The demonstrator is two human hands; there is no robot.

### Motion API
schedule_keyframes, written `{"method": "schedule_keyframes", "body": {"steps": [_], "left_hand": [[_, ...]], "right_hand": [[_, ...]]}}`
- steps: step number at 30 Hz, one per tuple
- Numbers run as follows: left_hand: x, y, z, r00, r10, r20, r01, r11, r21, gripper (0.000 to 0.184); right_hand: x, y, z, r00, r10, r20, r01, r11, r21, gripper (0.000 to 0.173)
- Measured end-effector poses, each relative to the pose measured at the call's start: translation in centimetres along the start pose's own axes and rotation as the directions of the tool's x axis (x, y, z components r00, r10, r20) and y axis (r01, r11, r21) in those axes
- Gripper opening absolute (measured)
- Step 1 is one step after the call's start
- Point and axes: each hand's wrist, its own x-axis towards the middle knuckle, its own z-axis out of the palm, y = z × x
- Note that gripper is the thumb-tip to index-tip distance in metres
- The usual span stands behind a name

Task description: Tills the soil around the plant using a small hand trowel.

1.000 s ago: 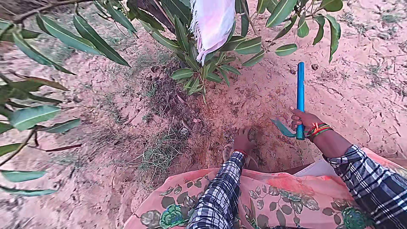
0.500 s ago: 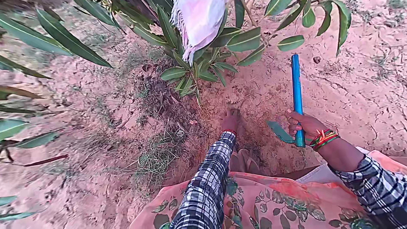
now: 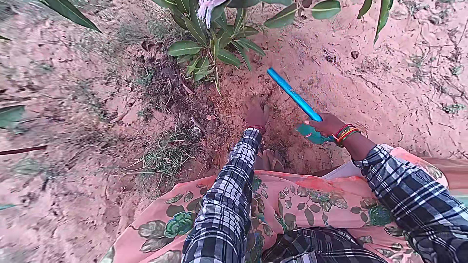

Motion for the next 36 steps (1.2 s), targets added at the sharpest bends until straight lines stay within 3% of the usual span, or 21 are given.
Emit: {"method": "schedule_keyframes", "body": {"steps": [1, 2, 3, 4, 5, 6, 8, 11, 14, 16, 18, 19, 21, 24, 26, 30, 33, 36], "left_hand": [[-0.8, 1.3, -0.5, 0.997, -0.063, 0.044, 0.074, 0.937, -0.341, 0.049], [-1.5, 2.8, -1.0, 0.975, -0.149, 0.166, 0.222, 0.704, -0.674, 0.055], [-2.2, 3.9, -1.4, 0.932, -0.203, 0.3, 0.358, 0.403, -0.842, 0.068], [-3.0, 4.6, -1.4, 0.894, -0.238, 0.38, 0.428, 0.199, -0.881, 0.072], [-3.9, 4.9, -1.0, 0.866, -0.278, 0.416, 0.458, 0.107, -0.882, 0.064], [-4.8, 5.0, -0.5, 0.846, -0.307, 0.437, 0.483, 0.091, -0.871, 0.049], [-6.4, 5.2, 0.7, 0.806, -0.343, 0.482, 0.548, 0.125, -0.827, 0.036], [-8.7, 4.7, 4.3, 0.717, -0.364, 0.595, 0.659, 0.076, -0.748, 0.036], [-10.8, 4.0, 7.5, 0.608, -0.419, 0.675, 0.749, 0.02, -0.663, 0.04], [-11.5, 3.6, 8.4, 0.568, -0.482, 0.667, 0.778, 0.051, -0.626, 0.039], [-11.3, 3.2, 7.6, 0.57, -0.504, 0.649, 0.797, 0.148, -0.585, 0.038], [-11.0, 3.0, 6.8, 0.583, -0.508, 0.634, 0.796, 0.201, -0.571, 0.039], [-10.1, 2.3, 5.6, 0.61, -0.507, 0.609, 0.78, 0.25, -0.573, 0.037], [-9.1, 1.9, 4.8, 0.623, -0.512, 0.592, 0.77, 0.267, -0.579, 0.036], [-8.9, 2.0, 5.0, 0.625, -0.511, 0.591, 0.769, 0.27, -0.58, 0.034], [-7.9, 3.3, 3.6, 0.685, -0.503, 0.527, 0.713, 0.311, -0.629, 0.037], [-6.3, 6.5, -3.0, 0.834, -0.415, 0.364, 0.542, 0.487, -0.685, 0.039], [-5.6, 10.3, -11.7, 0.941, -0.29, 0.173, 0.321, 0.602, -0.731, 0.029]], "right_hand": [[0.0, 0.2, 0.1, 0.999, -0.036, 0.027, 0.039, 0.991, -0.129, 0.045], [0.1, 0.2, 0.1, 0.996, -0.059, 0.072, 0.074, 0.97, -0.231, 0.046], [0.2, 0.4, 0.4, 0.991, -0.059, 0.12, 0.094, 0.944, -0.315, 0.048], [0.5, 0.7, 0.7, 0.986, -0.038, 0.16, 0.098, 0.917, -0.387, 0.048], [0.6, 1.2, 1.0, 0.981, -0.003, 0.192, 0.089, 0.894, -0.44, 0.048], [0.5, 1.5, 1.1, 0.973, 0.043, 0.228, 0.073, 0.875, -0.478, 0.047], [0.6, 2.1, 0.5, 0.932, 0.161, 0.323, 0.051, 0.827, -0.56, 0.042], [1.0, 3.9, -0.1, 0.842, 0.38, 0.384, 0.015, 0.694, -0.72, 0.037], [2.0, 6.6, 1.1, 0.783, 0.494, 0.379, 0.094, 0.509, -0.856, 0.045], [5.8, 12.1, 1.8, 0.701, 0.44, 0.561, 0.295, 0.536, -0.791, 0.054], [10.0, 17.6, 2.8, 0.578, 0.251, 0.777, 0.448, 0.697, -0.559, 0.053], [9.6, 17.3, 3.6, 0.546, 0.168, 0.82, 0.435, 0.78, -0.45, 0.049], [4.7, 11.0, 5.8, 0.681, 0.316, 0.661, 0.158, 0.818, -0.553, 0.038], [3.6, 8.9, 6.3, 0.681, 0.303, 0.667, 0.048, 0.89, -0.454, 0.03], [4.0, 9.0, 5.8, 0.666, 0.287, 0.688, 0.058, 0.9, -0.431, 0.031], [4.0, 7.1, 4.5, 0.729, 0.217, 0.649, 0.117, 0.895, -0.431, 0.03], [3.6, 2.8, 3.7, 0.828, -0.021, 0.56, 0.235, 0.92, -0.313, 0.028], [1.5, -3.9, 2.6, 0.828, -0.284, 0.484, 0.422, 0.884, -0.203, 0.029]]}}
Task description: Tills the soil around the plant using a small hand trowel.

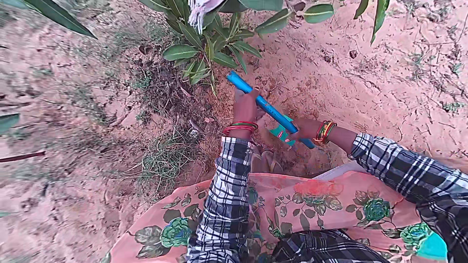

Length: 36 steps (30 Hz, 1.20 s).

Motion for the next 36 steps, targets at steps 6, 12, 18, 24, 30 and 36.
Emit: {"method": "schedule_keyframes", "body": {"steps": [6, 12, 18, 24, 30, 36], "left_hand": [[1.8, -4.3, -2.1, 0.999, -0.042, -0.004, 0.04, 0.987, -0.153, 0.035], [3.8, -8.1, -0.1, 0.974, -0.033, 0.225, 0.037, 0.999, -0.014, 0.052], [8.2, -14.4, -4.5, 0.982, 0.142, -0.123, -0.074, 0.894, 0.443, 0.046], [10.6, -17.1, -3.4, 0.956, 0.229, -0.186, -0.071, 0.792, 0.607, 0.037], [12.4, -18.4, -2.7, 0.931, 0.265, -0.251, -0.06, 0.789, 0.611, 0.026], [13.0, -19.1, -4.4, 0.946, 0.125, -0.3, -0.023, 0.947, 0.322, 0.047]], "right_hand": [[-0.1, 0.7, 0.2, 0.999, 0.04, -0.03, -0.038, 0.997, 0.07, 0.032], [-0.6, 3.6, -0.6, 0.962, 0.263, -0.075, -0.234, 0.934, 0.271, 0.033], [-2.3, 2.0, -3.8, 0.875, 0.393, -0.284, -0.302, 0.9, 0.315, 0.033], [-1.5, 1.6, -2.5, 0.835, 0.364, -0.412, -0.223, 0.909, 0.351, 0.032], [-0.3, -1.2, -1.7, 0.831, 0.236, -0.504, -0.064, 0.941, 0.333, 0.034], [3.6, -7.2, -1.0, 0.821, 0.128, -0.556, 0.049, 0.955, 0.293, 0.037]]}}
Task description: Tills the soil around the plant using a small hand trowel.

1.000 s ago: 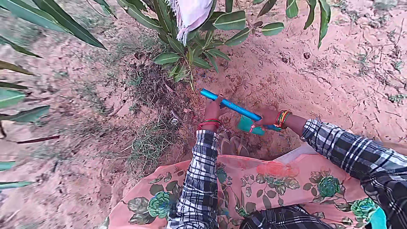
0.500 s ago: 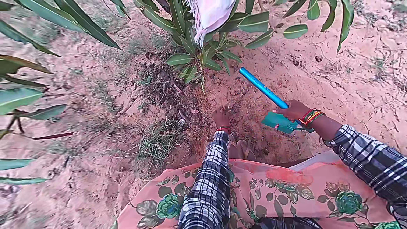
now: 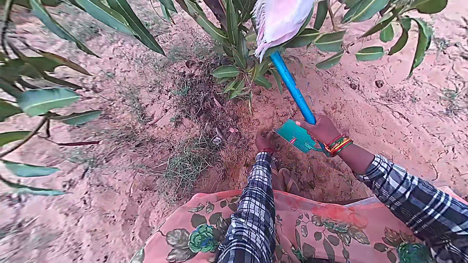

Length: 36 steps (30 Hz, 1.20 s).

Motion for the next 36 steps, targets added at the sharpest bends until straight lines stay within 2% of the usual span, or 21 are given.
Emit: {"method": "schedule_keyframes", "body": {"steps": [3, 5, 7, 8, 10, 14, 17, 18, 19, 20, 21, 22, 23, 24, 26, 27, 28, 30, 31, 33, 36], "left_hand": [[-1.6, -1.8, -1.2, 0.967, -0.225, -0.122, 0.18, 0.936, -0.301, 0.045], [-2.0, -3.4, -3.1, 0.94, -0.331, -0.086, 0.29, 0.905, -0.311, 0.042], [-2.3, -5.8, -4.7, 0.94, -0.341, 0.002, 0.334, 0.917, -0.217, 0.041], [-2.1, -5.6, -5.4, 0.944, -0.33, 0.023, 0.328, 0.925, -0.191, 0.041], [-2.4, -4.0, -5.9, 0.909, -0.418, 0.003, 0.402, 0.873, -0.275, 0.039], [-2.1, -4.5, -4.6, 0.875, -0.438, -0.204, 0.447, 0.894, -0.002, 0.039], [-2.8, -3.9, -5.1, 0.874, -0.486, -0.025, 0.483, 0.861, 0.162, 0.045], [-3.1, -3.8, -5.4, 0.879, -0.47, 0.079, 0.431, 0.854, 0.29, 0.046], [-3.8, -3.8, -5.7, 0.9, -0.399, 0.178, 0.286, 0.846, 0.45, 0.047], [-4.3, -5.2, -4.9, 0.973, -0.197, 0.122, 0.109, 0.852, 0.512, 0.047], [-4.5, -6.9, -3.5, 0.996, 0.052, -0.066, -0.012, 0.866, 0.5, 0.049], [-3.6, -2.7, -6.3, 0.924, -0.301, 0.236, 0.164, 0.869, 0.467, 0.054], [-3.0, -1.5, -5.8, 0.92, -0.346, 0.183, 0.285, 0.913, 0.293, 0.051], [-3.0, -0.7, -4.3, 0.949, -0.294, 0.116, 0.283, 0.954, 0.104, 0.047], [-3.9, 2.0, -1.7, 0.969, -0.126, 0.213, 0.172, 0.962, -0.211, 0.038], [-4.8, 3.7, -0.6, 0.932, -0.026, 0.36, 0.154, 0.931, -0.331, 0.042], [-6.0, 5.1, 0.5, 0.855, 0.058, 0.515, 0.197, 0.883, -0.427, 0.048], [-8.9, 6.8, 3.0, 0.65, 0.131, 0.748, 0.419, 0.76, -0.497, 0.067], [-10.6, 6.9, 4.2, 0.584, 0.102, 0.806, 0.53, 0.704, -0.473, 0.062], [-13.7, 6.2, 6.7, 0.546, -0.07, 0.835, 0.665, 0.642, -0.382, 0.039], [-15.5, 3.8, 9.2, 0.507, -0.313, 0.803, 0.757, 0.607, -0.241, 0.046]], "right_hand": [[3.5, 0.9, 4.0, 0.999, 0.052, 0.014, -0.049, 0.984, -0.173, 0.046], [4.6, 0.4, 4.8, 0.997, 0.071, 0.036, -0.061, 0.974, -0.217, 0.048], [4.0, 0.1, 4.4, 0.995, 0.078, 0.057, -0.064, 0.975, -0.213, 0.048], [3.7, -0.7, 3.9, 0.996, 0.076, 0.051, -0.064, 0.978, -0.2, 0.048], [2.3, -2.0, 3.2, 0.998, 0.065, 0.02, -0.061, 0.982, -0.177, 0.049], [2.0, -1.5, 5.4, 0.998, 0.049, -0.037, -0.056, 0.97, -0.238, 0.047], [2.9, -0.2, 6.8, 1.0, 0.028, 0.007, -0.025, 0.956, -0.293, 0.047], [2.9, 0.2, 6.1, 0.998, 0.025, 0.051, -0.009, 0.956, -0.292, 0.049], [2.6, 0.5, 4.9, 0.996, 0.034, 0.083, -0.009, 0.958, -0.285, 0.05], [2.1, 0.6, 3.4, 0.993, 0.046, 0.105, -0.016, 0.961, -0.276, 0.05], [1.4, 0.6, 1.4, 0.991, 0.061, 0.118, -0.025, 0.959, -0.283, 0.048], [0.6, 0.8, -0.7, 0.988, 0.079, 0.135, -0.038, 0.958, -0.283, 0.045], [0.0, 1.5, -2.9, 0.982, 0.098, 0.161, -0.048, 0.958, -0.284, 0.041], [-0.3, 2.8, -5.1, 0.973, 0.116, 0.199, -0.054, 0.955, -0.292, 0.038], [-1.3, 5.5, -8.6, 0.945, 0.17, 0.281, -0.067, 0.937, -0.343, 0.033], [-1.9, 7.1, -9.9, 0.931, 0.187, 0.313, -0.053, 0.918, -0.392, 0.032], [-2.3, 8.8, -10.7, 0.916, 0.204, 0.345, -0.032, 0.895, -0.445, 0.031], [-2.9, 12.2, -11.7, 0.856, 0.302, 0.42, -0.036, 0.845, -0.534, 0.033], [-3.2, 13.8, -12.0, 0.808, 0.373, 0.456, -0.06, 0.822, -0.566, 0.033], [-3.7, 17.2, -12.3, 0.681, 0.511, 0.525, -0.119, 0.784, -0.609, 0.032], [-4.3, 21.0, -11.0, 0.51, 0.636, 0.579, -0.157, 0.731, -0.665, 0.035]]}}
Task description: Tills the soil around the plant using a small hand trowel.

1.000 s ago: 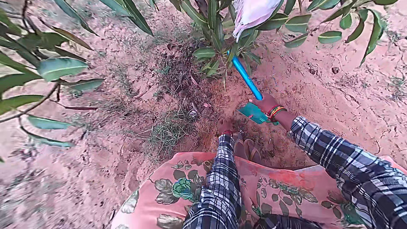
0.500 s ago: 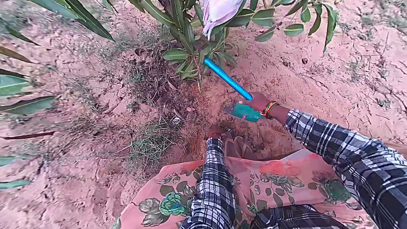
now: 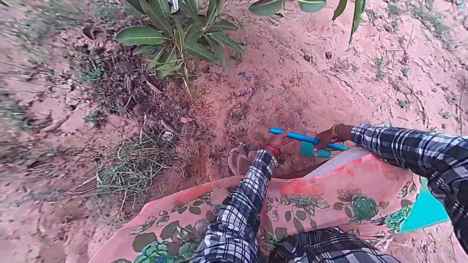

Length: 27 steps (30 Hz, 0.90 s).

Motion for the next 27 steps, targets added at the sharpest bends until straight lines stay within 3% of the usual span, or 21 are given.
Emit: {"method": "schedule_keyframes", "body": {"steps": [3, 6, 11, 15, 19, 22, 25, 27], "left_hand": [[1.2, -1.2, -1.2, 0.986, -0.075, -0.147, 0.082, 0.995, 0.047, 0.053], [1.7, 0.1, -2.0, 0.977, 0.029, -0.212, -0.027, 1.0, 0.013, 0.053], [-0.9, 6.4, 1.1, 0.949, 0.295, -0.112, -0.293, 0.955, 0.04, 0.046], [0.1, 5.1, 1.9, 0.978, 0.197, -0.062, -0.197, 0.98, 0.011, 0.049], [1.0, 2.2, -0.9, 0.998, -0.011, -0.055, 0.019, 0.988, 0.155, 0.051], [0.8, 2.4, -3.6, 0.995, -0.022, -0.1, 0.044, 0.972, 0.231, 0.043], [0.9, 3.3, -5.3, 0.979, 0.071, -0.189, -0.015, 0.96, 0.28, 0.037], [0.8, 3.8, -5.5, 0.975, 0.109, -0.194, -0.035, 0.937, 0.347, 0.037]], "right_hand": [[2.1, 0.0, 1.6, 0.998, 0.007, 0.069, -0.01, 0.999, 0.036, 0.035], [4.1, -0.5, 0.8, 0.997, -0.061, -0.057, 0.065, 0.996, 0.068, 0.031], [-0.1, -3.2, -4.2, 0.927, -0.169, -0.335, 0.172, 0.985, -0.02, 0.032], [-3.8, -2.4, -5.8, 0.935, -0.057, -0.35, 0.019, 0.994, -0.112, 0.042], [-6.8, 0.4, -3.4, 0.943, 0.104, -0.317, -0.116, 0.993, -0.019, 0.043], [-7.6, 3.4, -0.9, 0.938, 0.165, -0.304, -0.142, 0.985, 0.098, 0.039], [-2.6, 6.5, 2.6, 0.919, 0.174, -0.353, -0.113, 0.976, 0.186, 0.047], [3.7, 9.2, 6.5, 0.839, 0.22, -0.498, -0.082, 0.955, 0.284, 0.054]]}}
